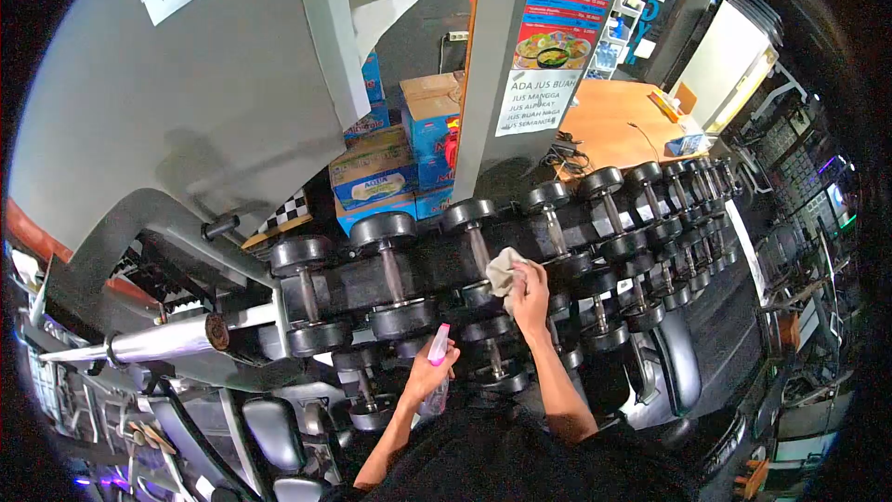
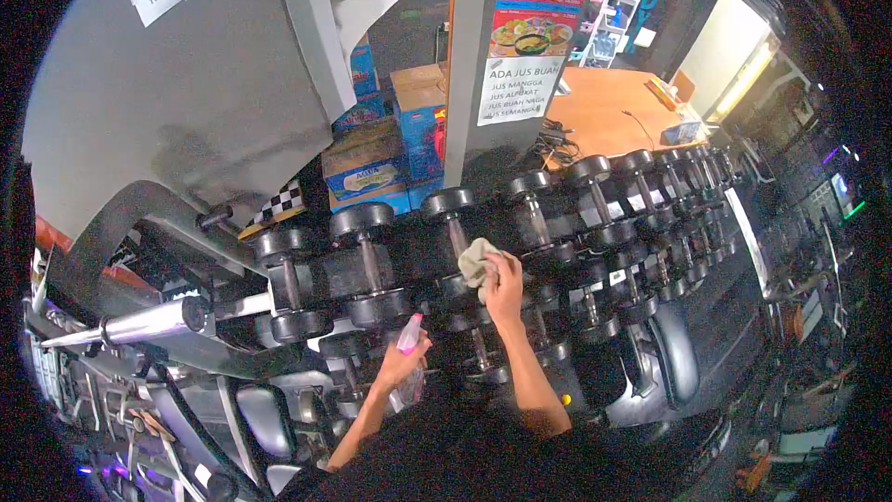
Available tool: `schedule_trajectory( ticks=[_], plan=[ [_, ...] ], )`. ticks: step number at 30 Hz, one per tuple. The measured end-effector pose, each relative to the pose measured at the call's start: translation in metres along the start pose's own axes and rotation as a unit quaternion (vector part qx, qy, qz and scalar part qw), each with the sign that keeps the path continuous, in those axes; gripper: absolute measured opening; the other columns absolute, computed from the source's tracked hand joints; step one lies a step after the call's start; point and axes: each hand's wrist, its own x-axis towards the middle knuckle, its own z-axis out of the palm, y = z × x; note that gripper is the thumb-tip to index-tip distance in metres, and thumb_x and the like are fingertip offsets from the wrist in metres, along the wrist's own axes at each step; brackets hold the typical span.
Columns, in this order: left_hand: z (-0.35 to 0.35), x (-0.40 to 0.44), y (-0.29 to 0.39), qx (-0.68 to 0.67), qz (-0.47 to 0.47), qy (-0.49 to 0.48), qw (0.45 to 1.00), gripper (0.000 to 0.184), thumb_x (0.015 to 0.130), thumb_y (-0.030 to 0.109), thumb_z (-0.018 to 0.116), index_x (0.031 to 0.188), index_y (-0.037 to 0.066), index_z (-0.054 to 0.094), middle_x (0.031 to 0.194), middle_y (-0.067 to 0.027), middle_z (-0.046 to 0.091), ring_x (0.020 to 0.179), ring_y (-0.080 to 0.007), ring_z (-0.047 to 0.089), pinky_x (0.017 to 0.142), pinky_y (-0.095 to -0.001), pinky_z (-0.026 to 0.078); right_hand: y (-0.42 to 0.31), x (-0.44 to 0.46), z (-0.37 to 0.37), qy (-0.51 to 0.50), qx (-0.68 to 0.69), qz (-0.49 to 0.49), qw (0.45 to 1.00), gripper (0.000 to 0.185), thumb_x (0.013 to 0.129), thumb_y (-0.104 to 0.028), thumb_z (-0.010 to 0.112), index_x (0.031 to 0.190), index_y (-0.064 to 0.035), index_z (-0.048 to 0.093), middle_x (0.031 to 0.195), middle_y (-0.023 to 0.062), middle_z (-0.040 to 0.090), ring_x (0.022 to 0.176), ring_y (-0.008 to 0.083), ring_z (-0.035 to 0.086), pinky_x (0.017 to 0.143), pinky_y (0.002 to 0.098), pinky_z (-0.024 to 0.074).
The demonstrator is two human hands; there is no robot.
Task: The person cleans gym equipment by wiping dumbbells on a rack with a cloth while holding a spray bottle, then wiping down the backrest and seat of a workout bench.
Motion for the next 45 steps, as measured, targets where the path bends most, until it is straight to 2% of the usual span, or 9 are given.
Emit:
schedule_trajectory(
  ticks=[7, 13, 20, 24, 26, 31, 35, 37, 45],
  plan=[
    [-0.003, 0.007, 0.000, -0.006, -0.025, 0.005, 1.000, 0.026, 0.088, 0.015, 0.064, 0.107, 0.002, 0.051, 0.081, -0.0038, 0.055, 0.052, -0.0126, 0.056, 0.048, -0.0281, 0.047, -0.028, -0.026, 0.020, -0.089, -0.247, -0.067, 0.963, 0.043, 0.077, -0.022, 0.070, 0.117, -0.0120, 0.058, 0.127, 0.0157, 0.046, 0.121, 0.0389, 0.042, 0.100, 0.0482, 0.0349],
    [-0.001, 0.012, 0.001, -0.005, -0.001, 0.005, 1.000, 0.025, 0.087, 0.014, 0.063, 0.106, 0.002, 0.051, 0.077, -0.0038, 0.055, 0.051, -0.0130, 0.056, 0.048, -0.0288, 0.047, 0.014, -0.026, 0.029, -0.048, -0.167, -0.023, 0.985, 0.035, 0.080, -0.017, 0.066, 0.114, -0.0127, 0.057, 0.124, 0.0151, 0.048, 0.116, 0.0373, 0.045, 0.097, 0.0467, 0.0371],
    [-0.008, 0.001, 0.001, -0.025, -0.017, 0.014, 0.999, 0.025, 0.088, 0.015, 0.063, 0.106, 0.003, 0.051, 0.077, -0.0040, 0.057, 0.051, -0.0128, 0.056, 0.048, -0.0285, 0.047, 0.133, -0.033, 0.034, -0.041, 0.105, 0.358, 0.927, 0.050, 0.098, -0.039, 0.043, 0.129, -0.0011, 0.049, 0.130, 0.0195, 0.052, 0.119, 0.0359, 0.049, 0.100, 0.0406, 0.0365],
    [-0.011, 0.001, -0.014, -0.034, 0.012, 0.011, 0.999, 0.026, 0.088, 0.016, 0.064, 0.107, 0.002, 0.051, 0.080, -0.0047, 0.058, 0.052, -0.0126, 0.056, 0.048, -0.0283, 0.048, 0.151, -0.019, 0.026, -0.096, 0.269, 0.578, 0.764, 0.055, 0.100, -0.039, 0.039, 0.143, -0.0048, 0.034, 0.144, 0.0168, 0.039, 0.133, 0.0263, 0.037, 0.103, 0.0361, 0.0351],
    [-0.012, -0.001, -0.013, -0.033, 0.011, 0.016, 0.999, 0.027, 0.088, 0.016, 0.064, 0.107, 0.002, 0.051, 0.081, -0.0050, 0.059, 0.052, -0.0126, 0.056, 0.048, -0.0284, 0.048, 0.197, -0.027, 0.044, -0.149, -0.047, 0.303, 0.940, 0.050, 0.097, -0.041, 0.042, 0.129, -0.0033, 0.050, 0.127, 0.0213, 0.053, 0.118, 0.0382, 0.049, 0.098, 0.0422, 0.0389],
    [-0.013, -0.003, -0.019, -0.056, 0.021, 0.044, 0.997, 0.028, 0.088, 0.016, 0.065, 0.107, 0.000, 0.052, 0.081, -0.0055, 0.058, 0.052, -0.0131, 0.057, 0.047, -0.0285, 0.048, 0.036, -0.028, 0.019, -0.002, -0.182, 0.023, 0.983, 0.027, 0.083, -0.014, 0.063, 0.109, -0.0112, 0.061, 0.097, 0.0109, 0.056, 0.092, 0.0347, 0.051, 0.082, 0.0455, 0.0420],
    [-0.009, -0.002, -0.019, -0.046, 0.018, 0.037, 0.998, 0.029, 0.088, 0.016, 0.064, 0.108, 0.000, 0.052, 0.081, -0.0054, 0.058, 0.052, -0.0135, 0.057, 0.047, -0.0284, 0.048, -0.005, -0.032, 0.025, -0.157, -0.270, -0.252, 0.916, 0.041, 0.068, -0.011, 0.067, 0.108, -0.0213, 0.063, 0.111, 0.0017, 0.055, 0.106, 0.0251, 0.049, 0.086, 0.0436, 0.0392],
    [-0.007, -0.005, -0.010, -0.017, 0.016, 0.036, 0.999, 0.029, 0.088, 0.016, 0.064, 0.108, 0.000, 0.052, 0.081, -0.0053, 0.058, 0.052, -0.0134, 0.057, 0.047, -0.0282, 0.048, -0.003, -0.033, 0.041, -0.228, -0.268, -0.303, 0.886, 0.030, 0.075, -0.013, 0.059, 0.102, -0.0242, 0.066, 0.114, -0.0020, 0.054, 0.108, 0.0232, 0.048, 0.089, 0.0442, 0.0380],
    [-0.009, -0.016, 0.006, -0.036, 0.044, 0.057, 0.997, 0.030, 0.088, 0.016, 0.065, 0.108, -0.001, 0.052, 0.080, -0.0045, 0.057, 0.052, -0.0120, 0.056, 0.047, -0.0275, 0.048, 0.038, -0.054, 0.124, -0.408, -0.459, -0.445, 0.652, 0.019, 0.079, -0.019, 0.054, 0.081, -0.0075, 0.069, 0.094, 0.0082, 0.059, 0.101, 0.0240, 0.051, 0.090, 0.0424, 0.0337]
  ],
)
